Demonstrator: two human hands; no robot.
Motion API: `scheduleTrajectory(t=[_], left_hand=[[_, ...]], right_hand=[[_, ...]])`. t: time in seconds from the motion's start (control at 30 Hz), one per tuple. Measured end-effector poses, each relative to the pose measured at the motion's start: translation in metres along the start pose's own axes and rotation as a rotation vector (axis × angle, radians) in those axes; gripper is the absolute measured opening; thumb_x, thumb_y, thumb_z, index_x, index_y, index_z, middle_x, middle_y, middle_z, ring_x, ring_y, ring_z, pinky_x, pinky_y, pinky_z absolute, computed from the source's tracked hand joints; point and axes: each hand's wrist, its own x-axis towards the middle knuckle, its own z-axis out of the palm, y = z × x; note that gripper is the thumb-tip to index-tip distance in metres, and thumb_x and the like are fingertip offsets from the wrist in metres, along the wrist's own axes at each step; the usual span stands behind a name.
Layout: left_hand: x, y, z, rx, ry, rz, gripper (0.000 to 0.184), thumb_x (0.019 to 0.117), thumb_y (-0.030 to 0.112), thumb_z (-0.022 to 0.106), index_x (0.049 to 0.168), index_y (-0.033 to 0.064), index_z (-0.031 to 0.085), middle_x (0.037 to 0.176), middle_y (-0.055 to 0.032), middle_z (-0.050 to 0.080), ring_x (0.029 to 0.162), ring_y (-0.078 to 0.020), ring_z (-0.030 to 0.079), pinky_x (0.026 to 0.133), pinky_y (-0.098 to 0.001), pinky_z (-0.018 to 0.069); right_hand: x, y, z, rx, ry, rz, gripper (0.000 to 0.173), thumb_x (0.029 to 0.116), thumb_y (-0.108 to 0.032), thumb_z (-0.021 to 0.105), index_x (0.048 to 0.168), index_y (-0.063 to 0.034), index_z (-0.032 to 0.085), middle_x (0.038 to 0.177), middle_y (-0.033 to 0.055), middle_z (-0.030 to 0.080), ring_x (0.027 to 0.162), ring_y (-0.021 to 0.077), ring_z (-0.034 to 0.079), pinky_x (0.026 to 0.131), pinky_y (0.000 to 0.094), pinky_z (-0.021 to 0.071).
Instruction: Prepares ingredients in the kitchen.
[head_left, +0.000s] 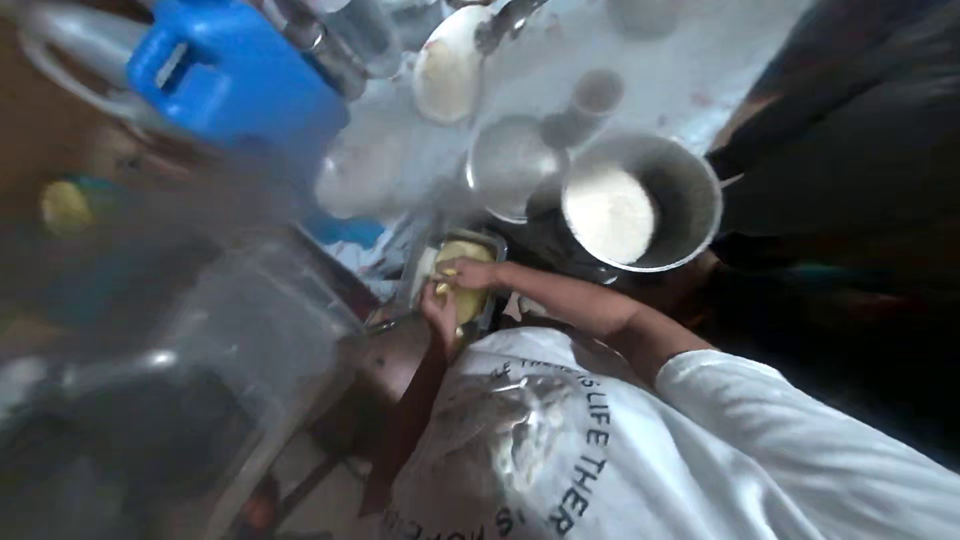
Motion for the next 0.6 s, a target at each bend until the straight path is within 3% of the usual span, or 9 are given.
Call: scheduleTrajectory(t=[0.03,0.13,0.23,0.3,0.37,0.43,0.53,0.6], left_hand=[[0.0,0.002,-0.003,0.019,-0.02,0.0,0.028,0.0915,-0.004,0.066,0.117,-0.0165,0.063,0.121,-0.033,0.062,0.118,-0.0376,0.06,0.103,-0.046,0.0472],[0.006,0.002,-0.015,0.015,-0.145,-0.066,0.017,0.0937,-0.01,0.058,0.108,-0.0146,0.067,0.128,-0.0294,0.06,0.125,-0.0363,0.053,0.109,-0.0467,0.0403],[0.016,0.0,-0.022,-0.026,-0.265,-0.18,0.02,0.1007,-0.005,0.052,0.114,-0.0135,0.064,0.129,-0.026,0.059,0.119,-0.0298,0.057,0.104,-0.0432,0.0454],[0.022,-0.005,-0.025,-0.05,-0.302,-0.236,0.021,0.1027,0.002,0.053,0.114,-0.012,0.063,0.127,-0.0252,0.06,0.115,-0.0294,0.059,0.101,-0.0441,0.0478],[0.023,-0.004,-0.031,-0.079,-0.303,-0.241,0.022,0.1023,0.003,0.053,0.114,-0.0122,0.064,0.127,-0.0266,0.06,0.116,-0.0321,0.058,0.101,-0.0474,0.0462],[0.021,0.006,-0.034,-0.065,-0.237,-0.255,0.03,0.1061,0.01,0.044,0.116,-0.0109,0.063,0.124,-0.0266,0.06,0.115,-0.0331,0.055,0.101,-0.0486,0.0437],[0.019,0.025,-0.033,0.13,-0.22,-0.306,0.045,0.1121,0.026,0.037,0.126,-0.0082,0.063,0.14,-0.0295,0.052,0.136,-0.043,0.043,0.114,-0.0549,0.0325],[0.022,0.027,-0.029,0.151,-0.25,-0.357,0.054,0.1123,0.036,0.036,0.128,-0.0083,0.062,0.14,-0.0304,0.054,0.135,-0.0435,0.047,0.114,-0.0564,0.034]], right_hand=[[-0.001,-0.006,-0.005,0.021,-0.056,0.05,0.037,0.1105,-0.013,0.044,0.143,0.0029,0.054,0.139,0.0267,0.058,0.131,0.0391,0.055,0.114,0.0514,0.0382],[0.019,0.032,-0.003,0.044,-0.179,-0.221,0.035,0.1109,-0.013,0.042,0.125,0.0139,0.058,0.121,0.0327,0.061,0.112,0.0386,0.061,0.102,0.05,0.0454],[0.026,0.035,-0.001,-0.23,-0.206,-0.336,0.023,0.1026,-0.004,0.058,0.12,0.0094,0.066,0.121,0.0275,0.066,0.117,0.04,0.063,0.106,0.0538,0.0445],[0.023,0.026,0.0,-0.494,-0.158,-0.373,0.03,0.0925,0.005,0.066,0.123,0.004,0.067,0.121,0.0271,0.066,0.114,0.045,0.064,0.104,0.06,0.0446],[0.018,0.022,0.001,-0.621,-0.077,-0.369,0.043,0.0919,0.009,0.064,0.134,0.0034,0.058,0.123,0.0296,0.064,0.113,0.0492,0.063,0.105,0.0627,0.0416],[0.017,0.029,0.005,-0.648,0.064,-0.444,0.034,0.0929,0.01,0.061,0.127,0.0059,0.058,0.114,0.0294,0.067,0.105,0.0491,0.066,0.099,0.0613,0.0463],[0.019,0.037,0.01,-0.639,0.21,-0.556,0.02,0.0934,0.008,0.061,0.113,0.0094,0.066,0.107,0.0286,0.069,0.099,0.0471,0.068,0.092,0.0579,0.0518],[0.015,0.035,0.012,-0.597,0.227,-0.531,0.021,0.0964,0.008,0.056,0.114,0.0108,0.068,0.11,0.0301,0.068,0.104,0.0484,0.067,0.096,0.0575,0.051]])
